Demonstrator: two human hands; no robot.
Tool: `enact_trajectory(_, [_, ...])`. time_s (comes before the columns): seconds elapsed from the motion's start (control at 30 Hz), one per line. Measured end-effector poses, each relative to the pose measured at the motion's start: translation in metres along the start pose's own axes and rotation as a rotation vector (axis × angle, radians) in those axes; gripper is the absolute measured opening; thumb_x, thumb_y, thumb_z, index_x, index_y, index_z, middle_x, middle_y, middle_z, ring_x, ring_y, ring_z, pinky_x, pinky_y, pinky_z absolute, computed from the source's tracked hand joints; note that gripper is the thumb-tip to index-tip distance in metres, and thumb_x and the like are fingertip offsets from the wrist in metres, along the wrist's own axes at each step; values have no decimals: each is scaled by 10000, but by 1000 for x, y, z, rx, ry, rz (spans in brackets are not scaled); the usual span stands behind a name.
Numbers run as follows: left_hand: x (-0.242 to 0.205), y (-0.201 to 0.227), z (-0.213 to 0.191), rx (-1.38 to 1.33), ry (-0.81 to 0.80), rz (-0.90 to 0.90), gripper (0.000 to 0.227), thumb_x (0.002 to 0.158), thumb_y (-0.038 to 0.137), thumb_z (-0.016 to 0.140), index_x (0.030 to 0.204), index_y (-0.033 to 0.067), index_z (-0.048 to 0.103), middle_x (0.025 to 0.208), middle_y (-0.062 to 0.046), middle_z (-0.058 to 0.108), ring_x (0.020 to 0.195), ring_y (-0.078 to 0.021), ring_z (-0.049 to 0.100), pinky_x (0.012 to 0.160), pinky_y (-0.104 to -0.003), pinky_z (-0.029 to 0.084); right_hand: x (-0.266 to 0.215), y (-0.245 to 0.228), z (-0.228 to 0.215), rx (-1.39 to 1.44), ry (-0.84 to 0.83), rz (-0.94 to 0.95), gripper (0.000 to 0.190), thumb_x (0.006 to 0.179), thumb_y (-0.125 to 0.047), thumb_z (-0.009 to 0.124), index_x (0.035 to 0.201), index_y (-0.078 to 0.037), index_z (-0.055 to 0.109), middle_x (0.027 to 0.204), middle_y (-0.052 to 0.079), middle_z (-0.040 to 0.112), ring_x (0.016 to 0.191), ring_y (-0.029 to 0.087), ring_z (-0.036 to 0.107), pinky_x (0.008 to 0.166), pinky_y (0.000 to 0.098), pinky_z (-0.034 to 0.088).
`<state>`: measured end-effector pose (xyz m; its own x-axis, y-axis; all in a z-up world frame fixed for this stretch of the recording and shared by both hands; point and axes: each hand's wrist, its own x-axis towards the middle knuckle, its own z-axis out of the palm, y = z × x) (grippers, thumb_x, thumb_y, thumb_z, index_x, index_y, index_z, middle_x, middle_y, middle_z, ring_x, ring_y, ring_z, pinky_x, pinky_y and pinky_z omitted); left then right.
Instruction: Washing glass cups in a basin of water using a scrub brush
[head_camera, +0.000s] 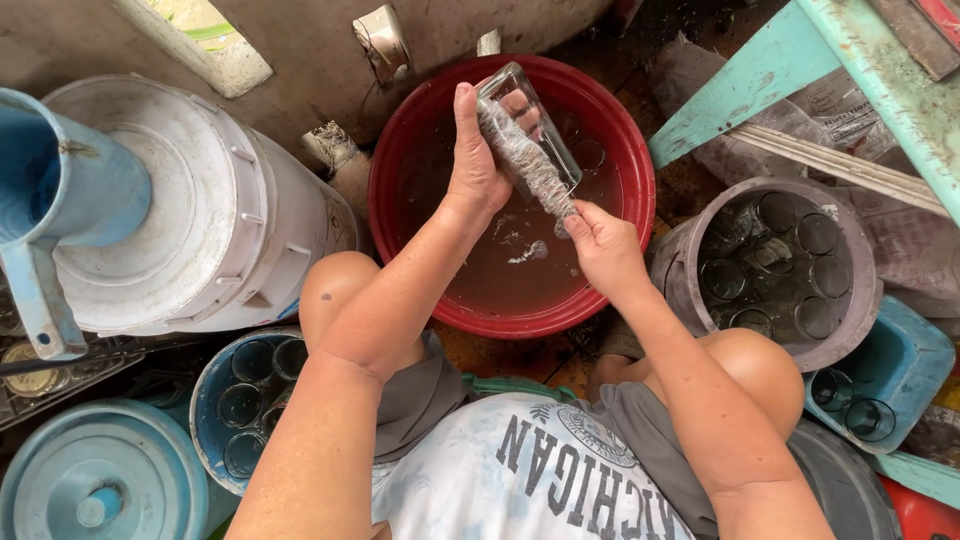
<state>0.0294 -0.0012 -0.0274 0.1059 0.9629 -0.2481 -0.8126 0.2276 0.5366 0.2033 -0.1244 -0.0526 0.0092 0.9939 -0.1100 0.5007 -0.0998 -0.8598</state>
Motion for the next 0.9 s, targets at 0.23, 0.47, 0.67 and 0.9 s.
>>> enact_trajectory(0.23, [-2,5,10,108,55,-114,933,674,830,543,1182,51,621,890,-133,690,706,-253,735,757,-420,637,2,-9,-15,795,-421,391,385,1020,-357,581,1224,-43,668,649,-15,472,440,24,277,426,187,229])
enact_trajectory(0.47, [7,-8,1,56,82,42,802,782,614,640,1394,154,400,1094,-134,562,811,-241,679,716,-441,606,2,8,-6,-647,244,-295,161,1078,-229,550,1155,-117,638,784,73,636,649,329,600,484,481,467])
enact_trajectory(0.67, [4,0,-2,-135,-151,-24,648,829,628,662,1127,55,603,927,-130,701,828,-294,713,783,-458,594,2,-2,-5,715,-389,296,354,1037,-324,547,1233,-53,663,618,-17,443,446,50,270,421,205,215])
enact_trajectory(0.9, [10,-8,-6,-96,100,-76,764,805,698,633,1206,49,598,797,-25,585,678,-185,610,706,-419,585,0,-16,-6,-283,46,-39,377,1072,-335,498,1324,-128,688,834,63,726,707,233,656,611,384,496])
